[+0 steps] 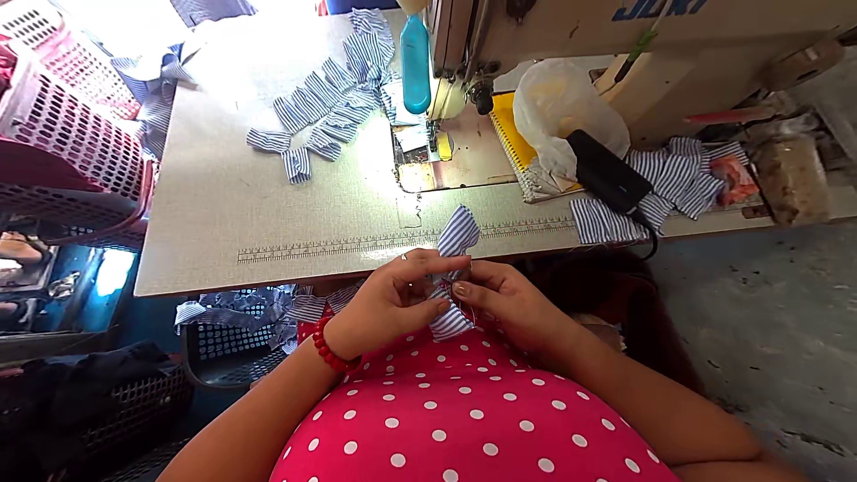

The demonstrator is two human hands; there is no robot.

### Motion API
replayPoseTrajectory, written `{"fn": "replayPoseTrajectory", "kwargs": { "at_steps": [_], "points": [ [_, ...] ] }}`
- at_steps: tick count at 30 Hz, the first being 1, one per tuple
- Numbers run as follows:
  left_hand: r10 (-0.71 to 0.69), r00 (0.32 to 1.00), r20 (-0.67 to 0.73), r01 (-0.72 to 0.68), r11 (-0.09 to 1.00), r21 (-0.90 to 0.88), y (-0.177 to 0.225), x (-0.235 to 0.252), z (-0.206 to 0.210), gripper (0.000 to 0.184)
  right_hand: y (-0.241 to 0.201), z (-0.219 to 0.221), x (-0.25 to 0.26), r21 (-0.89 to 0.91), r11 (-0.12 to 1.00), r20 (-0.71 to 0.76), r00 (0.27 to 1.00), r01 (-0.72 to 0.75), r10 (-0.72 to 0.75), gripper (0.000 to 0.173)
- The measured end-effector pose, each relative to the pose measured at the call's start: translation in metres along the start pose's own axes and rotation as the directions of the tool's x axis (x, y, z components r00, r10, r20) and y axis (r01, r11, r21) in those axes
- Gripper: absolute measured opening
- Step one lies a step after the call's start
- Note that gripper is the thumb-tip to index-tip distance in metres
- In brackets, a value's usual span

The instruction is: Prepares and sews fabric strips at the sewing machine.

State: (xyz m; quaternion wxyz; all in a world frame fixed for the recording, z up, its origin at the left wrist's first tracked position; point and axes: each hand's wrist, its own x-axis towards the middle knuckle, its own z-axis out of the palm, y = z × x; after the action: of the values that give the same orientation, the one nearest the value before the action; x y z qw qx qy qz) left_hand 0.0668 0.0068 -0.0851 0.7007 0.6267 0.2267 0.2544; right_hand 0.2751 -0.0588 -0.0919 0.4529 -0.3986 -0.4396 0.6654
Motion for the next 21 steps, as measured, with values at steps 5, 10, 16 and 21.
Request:
{"fn": "replayPoseTrajectory", "kwargs": {
  "at_steps": [5, 10, 16, 21],
  "points": [
    [0.093, 0.992, -0.087, -0.071, 0.971, 0.230, -0.007, 0.000, -0.008, 0.040, -0.006, -0.026, -0.008, -0.411, 0.905, -0.054, 0.989, 0.104, -0.139, 0.018],
    [0.234, 0.965, -0.121, -0.097, 0.742, 0.664, -0.020, 0.001, -0.013, 0.019, -0.024, -0.078, 0.007, -0.963, 0.136, -0.267, 0.866, -0.231, -0.423, 0.038],
    [0.324, 0.938, -0.125, -0.162, 0.727, 0.667, -0.016, 0.010, -0.011, 0.019, -0.013, -0.106, 0.024, -0.973, -0.110, -0.107, 0.824, -0.201, -0.556, 0.036],
    [0.320, 0.939, -0.128, -0.207, 0.820, 0.534, -0.013, 0.013, -0.010, 0.018, -0.019, -0.044, 0.015, -0.741, 0.653, -0.125, 0.924, 0.155, -0.361, 0.037]
  ]
}}
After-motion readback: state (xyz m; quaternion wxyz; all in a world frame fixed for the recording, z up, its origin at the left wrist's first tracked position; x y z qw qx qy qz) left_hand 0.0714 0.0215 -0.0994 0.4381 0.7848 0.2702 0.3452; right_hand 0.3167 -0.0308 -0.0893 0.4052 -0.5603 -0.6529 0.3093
